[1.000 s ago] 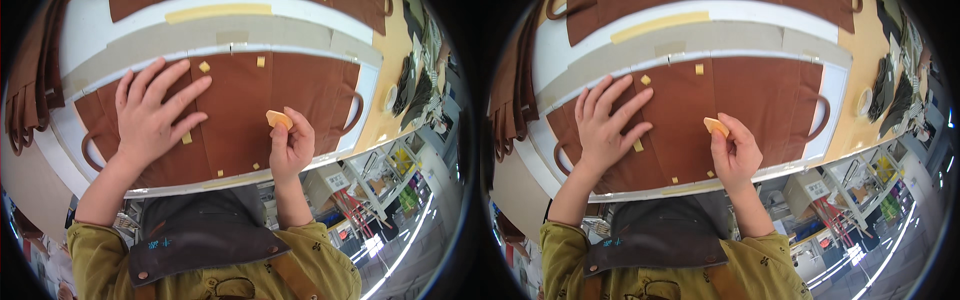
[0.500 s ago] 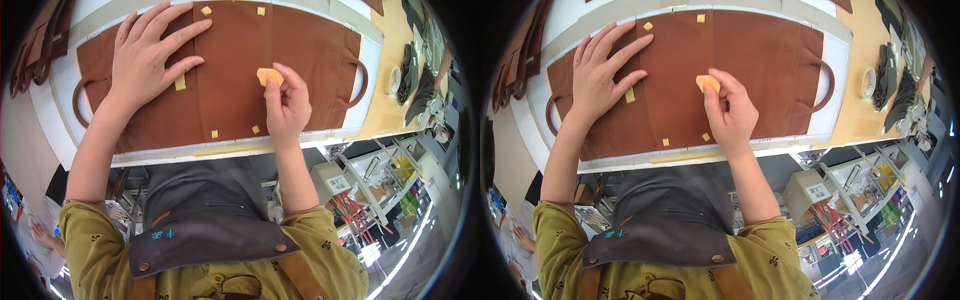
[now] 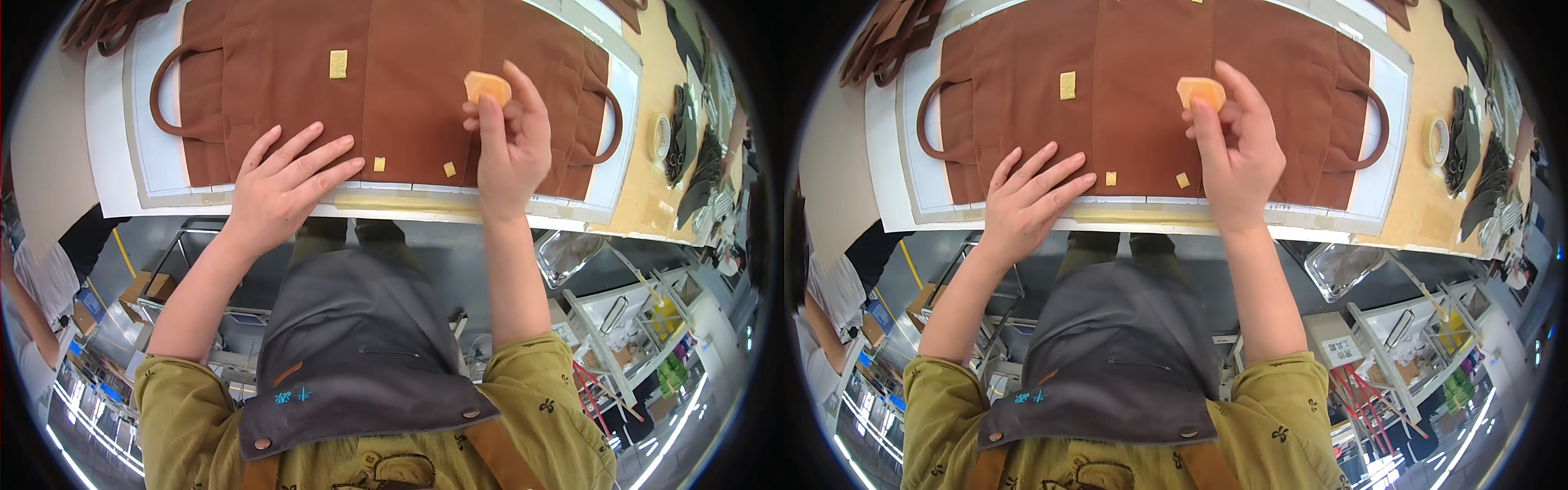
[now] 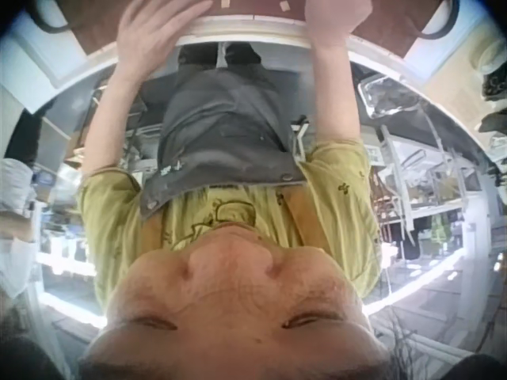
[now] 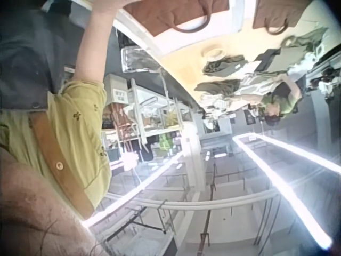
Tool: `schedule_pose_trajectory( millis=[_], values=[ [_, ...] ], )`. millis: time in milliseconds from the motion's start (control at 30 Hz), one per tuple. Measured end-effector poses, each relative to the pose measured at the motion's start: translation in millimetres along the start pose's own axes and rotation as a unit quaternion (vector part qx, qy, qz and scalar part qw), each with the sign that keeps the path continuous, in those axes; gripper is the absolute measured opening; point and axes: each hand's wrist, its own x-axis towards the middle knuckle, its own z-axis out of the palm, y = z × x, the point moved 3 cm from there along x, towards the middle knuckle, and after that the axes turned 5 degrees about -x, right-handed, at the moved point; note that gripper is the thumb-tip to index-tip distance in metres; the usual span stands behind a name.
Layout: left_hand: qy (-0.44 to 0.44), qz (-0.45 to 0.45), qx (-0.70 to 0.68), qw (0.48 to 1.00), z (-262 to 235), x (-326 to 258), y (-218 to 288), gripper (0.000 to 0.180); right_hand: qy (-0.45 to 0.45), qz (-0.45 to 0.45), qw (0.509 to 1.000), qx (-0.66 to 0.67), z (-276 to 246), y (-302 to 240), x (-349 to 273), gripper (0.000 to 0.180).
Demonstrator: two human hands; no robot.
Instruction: The person assembles brown tote bags on a workbench in a factory setting. They pick up a bag, place it on a white template, and use a small yellow sponge to press down on the handles and seams. The person repeats this process for multiple bags, ensuring the handles are properly aligned and secured.
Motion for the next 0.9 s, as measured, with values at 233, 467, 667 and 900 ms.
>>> schedule_pose_trajectory(
  millis=[233,467,667,900],
  values=[
    [0.01,0.042,0.023,0.999,-4.6,11.5,-1.3,0.04,-0.076,-0.123,0.982,-0.12,-49.0,8.2,-60.0,0.015],
    [-0.026,0.08,-0.028,0.996,1.5,9.3,-8.1,0.04,-0.17,-0.194,0.932,-0.255,-64.6,11.8,-69.2,0.008],
    [-0.016,0.086,-0.037,0.995,0.9,10.6,-6.6,0.037,-0.214,-0.18,0.924,-0.259,-74.4,14.1,-71.1,0.006],
    [-0.02,0.094,-0.029,0.995,-1.7,14.8,-3.8,0.035,-0.226,-0.187,0.925,-0.241,-77.5,14.0,-68.7,0.008]
  ],
)
